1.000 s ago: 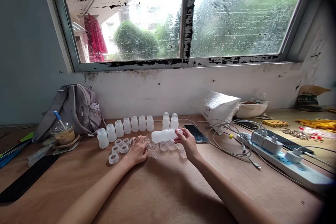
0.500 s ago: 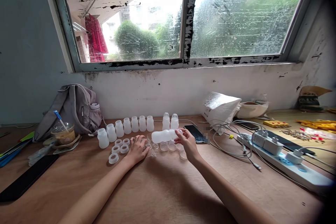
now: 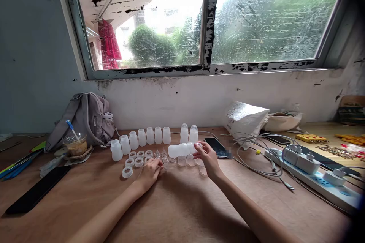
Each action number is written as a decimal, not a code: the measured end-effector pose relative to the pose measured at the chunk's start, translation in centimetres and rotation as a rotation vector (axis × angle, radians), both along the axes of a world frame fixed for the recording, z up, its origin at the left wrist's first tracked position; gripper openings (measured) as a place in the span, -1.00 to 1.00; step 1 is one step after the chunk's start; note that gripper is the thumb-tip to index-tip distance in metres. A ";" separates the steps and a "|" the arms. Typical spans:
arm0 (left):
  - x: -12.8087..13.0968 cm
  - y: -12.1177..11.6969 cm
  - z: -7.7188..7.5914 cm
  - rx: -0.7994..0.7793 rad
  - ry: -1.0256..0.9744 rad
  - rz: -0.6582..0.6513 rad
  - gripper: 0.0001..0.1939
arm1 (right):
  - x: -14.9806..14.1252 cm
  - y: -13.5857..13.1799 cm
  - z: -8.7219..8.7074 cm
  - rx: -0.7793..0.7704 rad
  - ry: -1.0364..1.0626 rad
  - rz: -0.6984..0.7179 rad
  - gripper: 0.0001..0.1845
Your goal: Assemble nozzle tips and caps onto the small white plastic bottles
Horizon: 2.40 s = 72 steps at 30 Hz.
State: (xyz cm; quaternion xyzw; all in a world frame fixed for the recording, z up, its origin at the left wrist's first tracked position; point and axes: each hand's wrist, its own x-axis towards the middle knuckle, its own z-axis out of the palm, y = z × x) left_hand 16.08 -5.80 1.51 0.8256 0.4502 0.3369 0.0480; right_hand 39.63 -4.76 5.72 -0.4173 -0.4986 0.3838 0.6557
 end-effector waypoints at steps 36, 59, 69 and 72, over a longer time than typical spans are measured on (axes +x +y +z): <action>0.6 -3.3 1.1 0.204 -0.018 0.010 -0.47 | -3.7 -2.8 -1.0 -0.123 -0.125 0.312 -0.61; 2.4 -4.7 1.2 -0.122 -0.236 -0.040 -0.64 | -3.4 -3.2 0.7 -0.129 -0.223 0.341 -0.63; 2.6 -4.7 1.2 -0.110 -0.259 -0.031 -0.63 | -3.2 -3.0 0.5 -0.094 -0.263 0.327 -0.62; 2.5 -4.7 1.2 -0.121 -0.283 -0.032 -0.62 | -3.3 -3.1 0.3 -0.070 -0.288 0.302 -0.62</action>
